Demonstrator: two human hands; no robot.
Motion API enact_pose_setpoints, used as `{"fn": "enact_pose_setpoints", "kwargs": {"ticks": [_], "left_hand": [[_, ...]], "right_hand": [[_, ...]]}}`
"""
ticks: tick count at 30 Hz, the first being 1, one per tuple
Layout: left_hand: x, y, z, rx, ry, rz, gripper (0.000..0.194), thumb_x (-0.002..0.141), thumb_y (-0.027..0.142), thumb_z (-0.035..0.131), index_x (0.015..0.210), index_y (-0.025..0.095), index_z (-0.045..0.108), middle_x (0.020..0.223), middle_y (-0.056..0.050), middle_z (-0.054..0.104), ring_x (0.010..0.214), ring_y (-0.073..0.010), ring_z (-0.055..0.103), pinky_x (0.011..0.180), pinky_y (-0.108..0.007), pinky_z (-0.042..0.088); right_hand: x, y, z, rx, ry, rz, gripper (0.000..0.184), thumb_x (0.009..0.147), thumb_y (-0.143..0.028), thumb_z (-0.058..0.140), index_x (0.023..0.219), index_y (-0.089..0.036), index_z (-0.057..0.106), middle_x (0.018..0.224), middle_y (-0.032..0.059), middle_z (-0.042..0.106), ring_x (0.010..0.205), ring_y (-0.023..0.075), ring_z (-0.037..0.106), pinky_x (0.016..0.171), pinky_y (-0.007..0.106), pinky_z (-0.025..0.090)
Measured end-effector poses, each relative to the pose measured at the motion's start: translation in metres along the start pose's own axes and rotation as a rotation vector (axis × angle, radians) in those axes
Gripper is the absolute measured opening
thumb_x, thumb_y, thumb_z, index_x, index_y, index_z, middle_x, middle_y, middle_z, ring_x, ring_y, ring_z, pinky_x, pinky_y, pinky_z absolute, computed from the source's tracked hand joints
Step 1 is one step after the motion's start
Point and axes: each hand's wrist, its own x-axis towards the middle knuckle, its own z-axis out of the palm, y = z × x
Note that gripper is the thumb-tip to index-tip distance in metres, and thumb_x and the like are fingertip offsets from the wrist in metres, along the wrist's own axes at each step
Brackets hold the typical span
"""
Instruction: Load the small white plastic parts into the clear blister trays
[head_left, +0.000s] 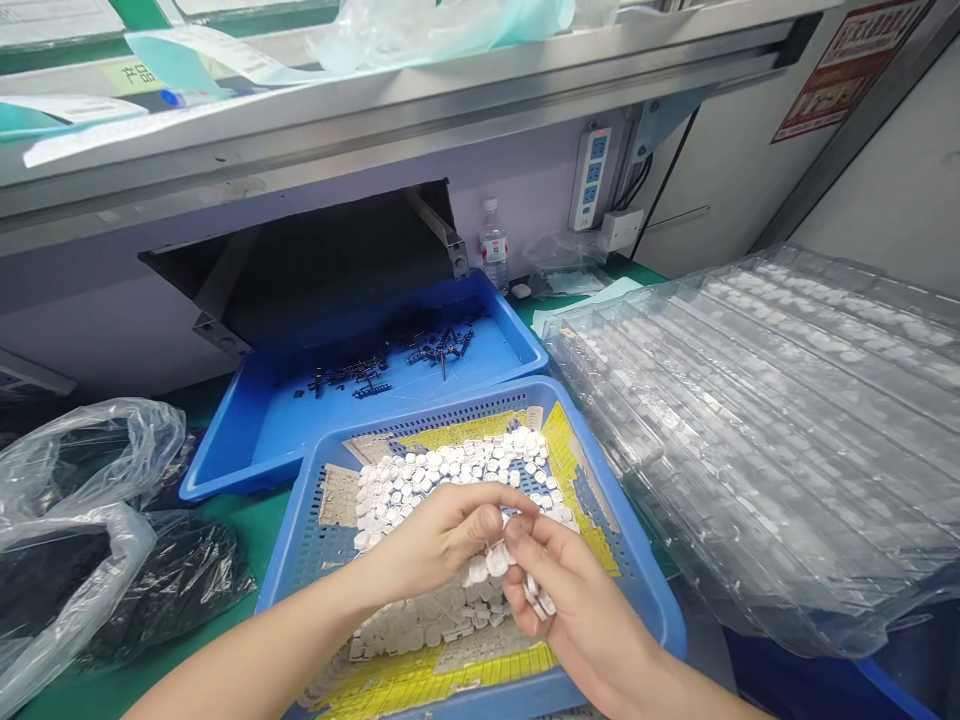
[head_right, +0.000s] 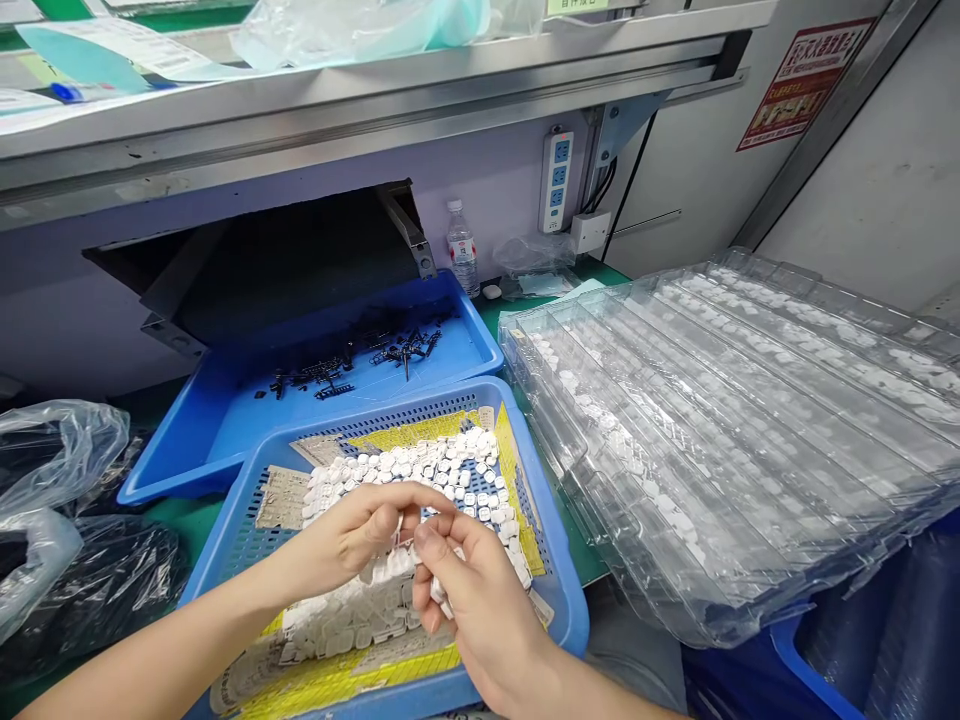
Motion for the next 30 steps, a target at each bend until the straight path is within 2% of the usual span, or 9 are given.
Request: {"fn": "enact_pose_setpoints", "kwargs": {"ticks": [3,7,11,15,22,27,30], "left_hand": [[0.001,-0.001,0.002,0.006,0.109,-0.082,0.040,0.082,0.051,0.037,0.089,0.018,0.059,0.078,-0.001,0.060,0.068,-0.0129,0.051,0.061,-0.021,0.039],[0.001,0.002,0.006,0.028,0.199,-0.141,0.028,0.083,0.039,0.040,0.080,0.017,0.057,0.070,0.001,0.058,0.064,-0.0115,0.051,0.059,-0.020,0.038],[0.001,0.003,0.009,0.023,0.212,-0.188,0.026,0.083,0.038,0.039,0.079,0.017,0.056,0.055,0.004,0.052,0.050,-0.0096,0.046,0.050,-0.019,0.035],[0.003,0.001,0.009,0.079,0.234,-0.186,0.025,0.082,0.035,0.041,0.074,0.016,0.056,0.065,0.001,0.056,0.058,-0.0103,0.048,0.053,-0.020,0.035],[0.005,0.003,0.006,0.124,0.247,-0.203,0.029,0.081,0.037,0.038,0.071,0.016,0.055,0.063,0.002,0.053,0.057,-0.0107,0.046,0.052,-0.021,0.034],[0.008,0.001,0.000,0.170,0.277,-0.194,0.031,0.082,0.038,0.037,0.072,0.016,0.056,0.065,0.001,0.054,0.058,-0.0117,0.045,0.053,-0.022,0.034],[0.010,-0.002,-0.002,0.172,0.299,-0.193,0.031,0.081,0.039,0.038,0.073,0.016,0.057,0.063,0.001,0.053,0.056,-0.0113,0.043,0.052,-0.022,0.033]], "right_hand": [[0.000,0.000,0.000,0.077,0.004,0.045,0.020,0.074,-0.033,0.058,0.078,-0.016,0.051,0.055,-0.0038,0.050,0.046,0.0035,0.045,0.042,0.014,0.031],[-0.001,-0.003,0.001,0.125,-0.001,0.103,0.012,0.076,-0.026,0.055,0.079,-0.015,0.053,0.060,-0.0014,0.053,0.051,0.0067,0.050,0.044,0.017,0.035],[-0.002,-0.005,0.002,0.156,-0.040,0.125,0.011,0.078,-0.025,0.052,0.077,-0.014,0.056,0.064,0.0015,0.055,0.057,0.0108,0.055,0.048,0.021,0.040],[0.000,-0.005,0.002,0.175,-0.062,0.142,0.012,0.077,-0.025,0.055,0.079,-0.013,0.057,0.066,0.0021,0.056,0.058,0.0104,0.055,0.049,0.020,0.041],[0.001,-0.006,0.001,0.246,-0.078,0.177,0.025,0.082,-0.030,0.043,0.076,-0.011,0.058,0.072,0.0071,0.060,0.064,0.0143,0.059,0.056,0.026,0.046],[-0.002,-0.009,0.001,0.338,-0.101,0.200,0.019,0.075,-0.021,0.048,0.086,-0.009,0.058,0.080,0.0099,0.062,0.075,0.0174,0.060,0.070,0.032,0.047],[-0.004,-0.008,-0.001,0.375,-0.123,0.168,0.030,0.067,-0.010,0.045,0.094,-0.007,0.057,0.086,0.0136,0.064,0.082,0.0202,0.061,0.080,0.037,0.045]]}}
